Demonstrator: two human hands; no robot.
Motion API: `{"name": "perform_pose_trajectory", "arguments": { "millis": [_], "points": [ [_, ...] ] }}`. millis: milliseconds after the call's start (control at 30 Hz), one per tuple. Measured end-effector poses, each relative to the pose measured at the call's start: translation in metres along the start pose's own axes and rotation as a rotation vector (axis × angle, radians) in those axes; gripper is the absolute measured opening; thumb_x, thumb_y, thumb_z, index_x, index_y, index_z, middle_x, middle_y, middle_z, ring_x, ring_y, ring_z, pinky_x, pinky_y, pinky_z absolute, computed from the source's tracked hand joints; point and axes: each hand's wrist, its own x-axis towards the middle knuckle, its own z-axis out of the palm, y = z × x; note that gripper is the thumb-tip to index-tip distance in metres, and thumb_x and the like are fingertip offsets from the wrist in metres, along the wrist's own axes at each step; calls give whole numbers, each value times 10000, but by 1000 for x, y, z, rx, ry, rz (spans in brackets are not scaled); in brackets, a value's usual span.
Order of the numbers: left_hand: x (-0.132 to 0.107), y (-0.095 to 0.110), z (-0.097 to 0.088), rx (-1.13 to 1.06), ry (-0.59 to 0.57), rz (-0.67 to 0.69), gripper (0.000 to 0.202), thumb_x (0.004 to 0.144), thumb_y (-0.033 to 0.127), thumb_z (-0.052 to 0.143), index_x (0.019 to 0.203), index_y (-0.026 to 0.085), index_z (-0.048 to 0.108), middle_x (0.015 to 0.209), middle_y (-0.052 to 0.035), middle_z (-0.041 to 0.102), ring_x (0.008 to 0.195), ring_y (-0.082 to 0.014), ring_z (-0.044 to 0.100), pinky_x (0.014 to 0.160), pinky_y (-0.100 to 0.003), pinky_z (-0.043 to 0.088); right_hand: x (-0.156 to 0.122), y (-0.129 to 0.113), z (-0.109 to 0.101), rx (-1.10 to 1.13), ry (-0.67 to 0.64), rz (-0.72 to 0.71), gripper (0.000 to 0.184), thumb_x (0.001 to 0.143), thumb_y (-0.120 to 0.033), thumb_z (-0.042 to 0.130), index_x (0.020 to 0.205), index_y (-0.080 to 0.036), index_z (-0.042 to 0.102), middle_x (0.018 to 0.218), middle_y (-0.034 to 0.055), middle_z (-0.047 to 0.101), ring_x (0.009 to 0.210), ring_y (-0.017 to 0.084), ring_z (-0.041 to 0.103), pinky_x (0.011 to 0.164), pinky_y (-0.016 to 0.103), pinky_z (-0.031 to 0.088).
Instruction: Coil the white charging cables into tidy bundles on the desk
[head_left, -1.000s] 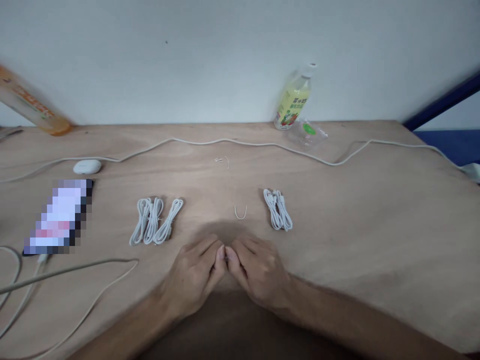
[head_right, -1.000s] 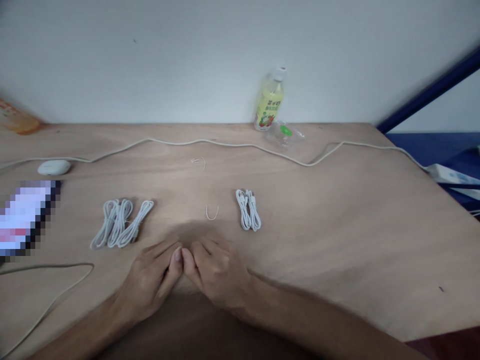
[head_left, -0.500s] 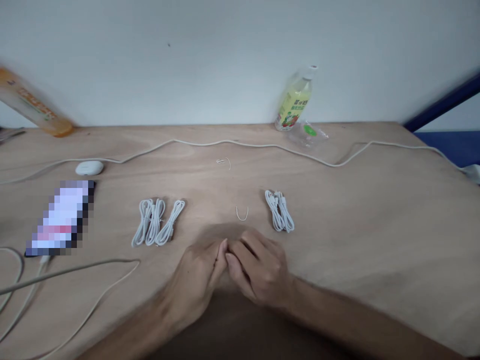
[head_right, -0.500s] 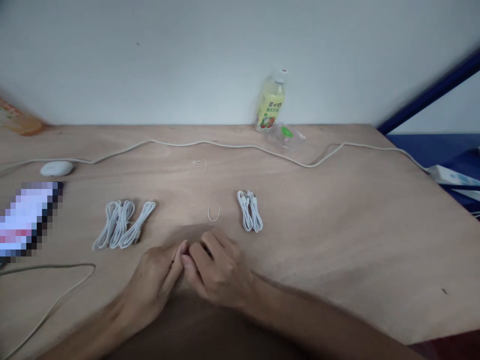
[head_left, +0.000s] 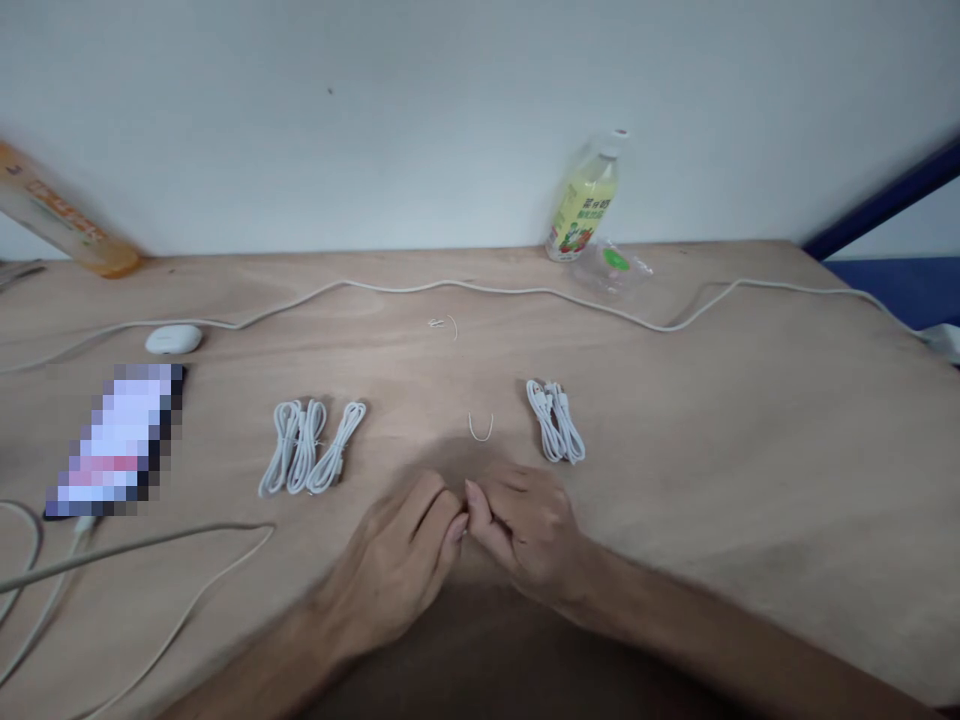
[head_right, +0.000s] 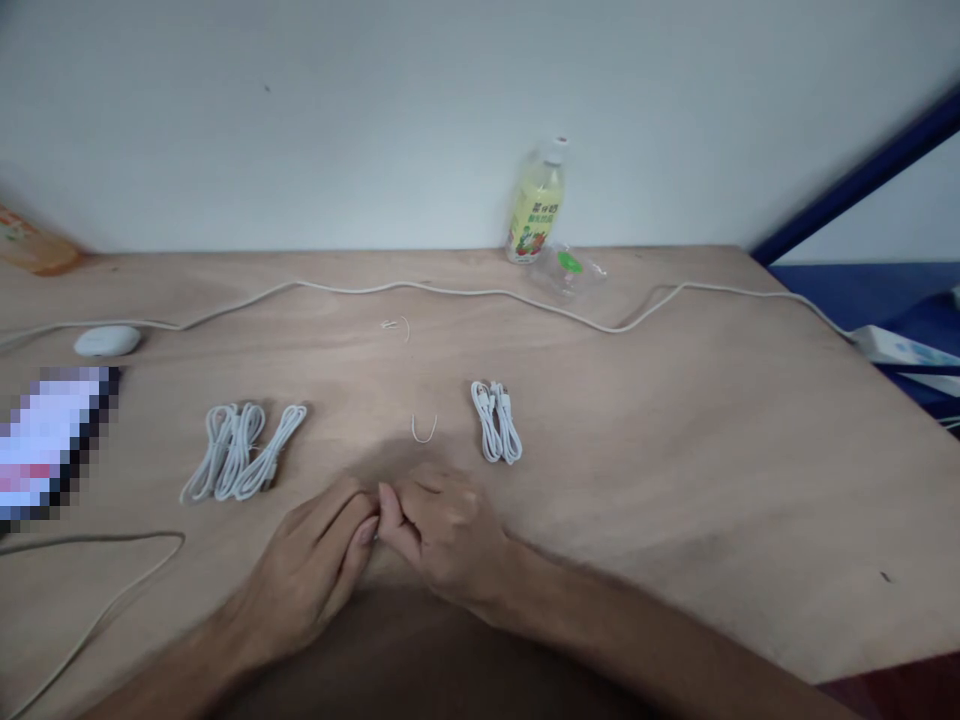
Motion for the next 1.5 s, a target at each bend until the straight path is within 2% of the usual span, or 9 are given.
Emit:
{"name": "perform_pose_trajectory", "arguments": {
  "millis": [233, 400, 667, 800, 1000, 1167, 1267, 1367, 1500],
  "points": [
    [6, 4, -7, 170, 25, 116, 297, 1159, 115, 361, 1004, 141, 613, 770, -30, 647, 690, -207, 576, 673, -357, 528, -4, -3, 2, 231, -73, 203, 507, 1135, -175, 443, 633, -222, 404, 552, -64, 454, 481, 79, 385, 518, 265, 308],
    [4, 4, -6, 208, 73, 118, 380, 1153, 106, 357, 838, 209, 545, 657, 1, 576, 606, -192, 514, 623, -352, 477, -8, -3, 4, 360, -113, 167, 498, 1139, -219, 422, 650, -241, 325, 561, -70, 378, 488, 91, 321, 512, 275, 283],
    [2, 1, 0, -132, -3, -179, 416, 1188, 163, 301, 823, 218, 494, 675, 34, 569, 543, -117, 551, 521, -249, 448, -5, -3, -1, -171, -46, -80, 405, 1124, -173, 491, 733, -205, 593, 663, -12, 541, 583, 134, 454, 570, 298, 362],
    [1, 3, -1, -250, -14, -178, 385, 1178, 159, 333, 825, 225, 472, 677, 48, 561, 531, -112, 533, 507, -256, 424, -3, -1, -1, -222, 23, -211, 470, 1117, -140, 489, 657, -225, 531, 584, -35, 485, 539, 131, 419, 538, 321, 322],
    [2, 4, -4, -15, 58, 31, 326, 1142, 106, 351, 917, 183, 575, 741, -17, 612, 640, -175, 558, 592, -306, 508, -6, -6, -1, -15, 16, 37, 464, 1122, -117, 460, 672, -233, 467, 575, -64, 458, 505, 103, 352, 516, 281, 317],
    [4, 0, -6, 80, 70, 96, 362, 1120, 66, 405, 823, 202, 563, 657, 7, 581, 584, -174, 532, 558, -314, 491, -6, -5, 1, 182, -56, 136, 498, 1144, -199, 459, 658, -238, 359, 565, -84, 361, 483, 87, 277, 496, 273, 273],
    [2, -2, -3, 12, 76, 18, 377, 1145, 96, 402, 823, 194, 572, 671, 6, 620, 576, -155, 578, 565, -292, 502, -6, -5, 2, 155, -87, 124, 461, 1151, -208, 448, 691, -237, 425, 603, -68, 438, 515, 101, 345, 519, 272, 313],
    [2, 0, -1, -155, 34, -185, 424, 1174, 154, 370, 791, 197, 547, 641, 33, 597, 504, -113, 546, 503, -250, 432, -5, -4, 1, 18, -59, 46, 410, 1142, -190, 455, 742, -220, 538, 676, -30, 532, 582, 123, 446, 561, 277, 376],
    [5, 8, -2, -334, -38, -347, 451, 1165, 159, 378, 726, 216, 468, 578, 65, 510, 460, -93, 467, 464, -231, 360, -3, -2, 0, -129, 13, -95, 415, 1105, -141, 485, 704, -226, 552, 638, -25, 517, 564, 136, 423, 531, 306, 344]
  ]
}}
